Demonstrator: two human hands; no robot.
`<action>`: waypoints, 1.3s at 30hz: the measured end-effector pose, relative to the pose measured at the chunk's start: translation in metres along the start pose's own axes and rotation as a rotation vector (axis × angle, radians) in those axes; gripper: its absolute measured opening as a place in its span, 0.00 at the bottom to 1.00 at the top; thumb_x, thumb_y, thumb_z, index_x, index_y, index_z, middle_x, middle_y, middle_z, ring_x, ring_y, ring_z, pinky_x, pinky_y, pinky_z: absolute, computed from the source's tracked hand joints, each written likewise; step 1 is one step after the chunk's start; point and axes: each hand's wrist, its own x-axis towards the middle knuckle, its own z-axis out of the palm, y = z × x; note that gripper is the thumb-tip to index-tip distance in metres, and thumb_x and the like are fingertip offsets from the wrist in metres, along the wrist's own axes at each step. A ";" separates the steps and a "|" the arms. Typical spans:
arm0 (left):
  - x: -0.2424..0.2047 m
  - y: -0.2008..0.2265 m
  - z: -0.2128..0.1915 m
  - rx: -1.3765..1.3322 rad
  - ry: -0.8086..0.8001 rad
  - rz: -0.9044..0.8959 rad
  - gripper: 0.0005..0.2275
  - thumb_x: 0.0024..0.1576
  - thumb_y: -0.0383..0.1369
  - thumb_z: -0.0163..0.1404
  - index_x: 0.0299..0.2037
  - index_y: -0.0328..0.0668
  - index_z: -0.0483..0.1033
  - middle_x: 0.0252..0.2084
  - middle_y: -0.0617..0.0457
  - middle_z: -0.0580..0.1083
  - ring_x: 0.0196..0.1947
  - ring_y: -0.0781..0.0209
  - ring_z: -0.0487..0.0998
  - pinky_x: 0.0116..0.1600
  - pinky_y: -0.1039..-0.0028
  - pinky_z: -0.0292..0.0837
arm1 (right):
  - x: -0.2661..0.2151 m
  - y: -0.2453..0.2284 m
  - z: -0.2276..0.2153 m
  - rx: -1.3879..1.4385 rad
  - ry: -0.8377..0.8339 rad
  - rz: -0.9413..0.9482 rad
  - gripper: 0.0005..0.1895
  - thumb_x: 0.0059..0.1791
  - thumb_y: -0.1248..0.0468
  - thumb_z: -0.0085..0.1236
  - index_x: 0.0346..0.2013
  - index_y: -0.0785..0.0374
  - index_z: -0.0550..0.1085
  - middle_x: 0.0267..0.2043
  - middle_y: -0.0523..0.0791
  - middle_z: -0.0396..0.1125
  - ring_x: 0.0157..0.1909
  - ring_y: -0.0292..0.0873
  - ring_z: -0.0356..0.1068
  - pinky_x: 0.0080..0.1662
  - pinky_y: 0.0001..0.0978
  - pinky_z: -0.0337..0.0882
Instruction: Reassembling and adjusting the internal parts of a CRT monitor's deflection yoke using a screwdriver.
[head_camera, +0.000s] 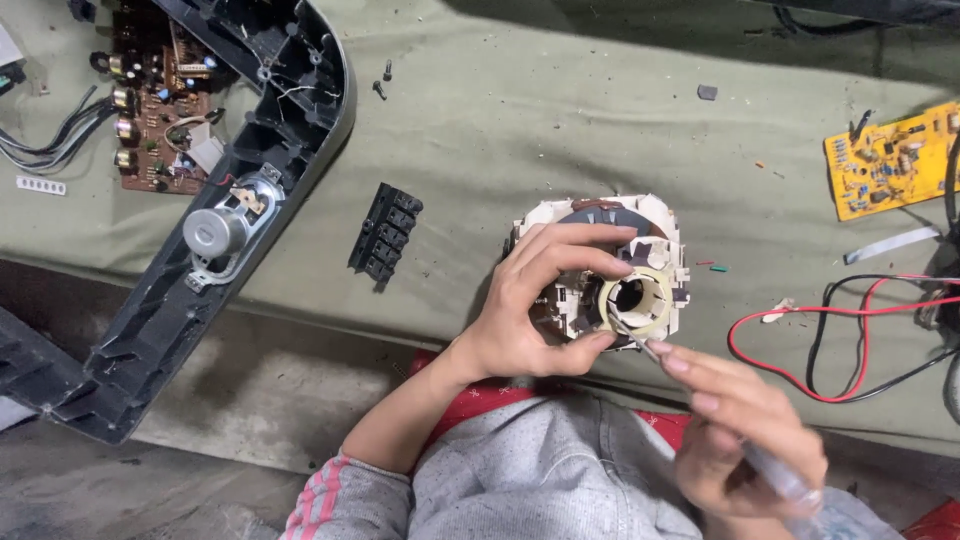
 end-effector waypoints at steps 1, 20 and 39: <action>-0.001 -0.001 0.002 0.037 0.026 0.020 0.18 0.53 0.36 0.58 0.54 0.49 0.72 0.63 0.48 0.74 0.64 0.53 0.77 0.70 0.63 0.69 | -0.002 0.004 0.002 0.094 0.106 0.087 0.15 0.59 0.58 0.44 0.38 0.67 0.68 0.39 0.58 0.71 0.41 0.60 0.80 0.45 0.45 0.87; 0.000 -0.007 0.014 0.068 0.101 0.069 0.15 0.56 0.38 0.53 0.51 0.45 0.68 0.58 0.38 0.73 0.59 0.46 0.78 0.65 0.60 0.74 | -0.007 0.035 -0.009 0.321 -0.031 0.029 0.14 0.58 0.59 0.45 0.37 0.68 0.69 0.44 0.57 0.72 0.46 0.63 0.81 0.47 0.47 0.90; -0.002 -0.006 0.018 0.086 0.148 0.057 0.14 0.59 0.43 0.47 0.50 0.46 0.70 0.59 0.41 0.74 0.58 0.47 0.78 0.64 0.59 0.73 | 0.017 -0.014 -0.031 -0.080 -0.562 -0.292 0.15 0.50 0.75 0.57 0.48 0.83 0.66 0.59 0.70 0.61 0.62 0.75 0.68 0.62 0.60 0.78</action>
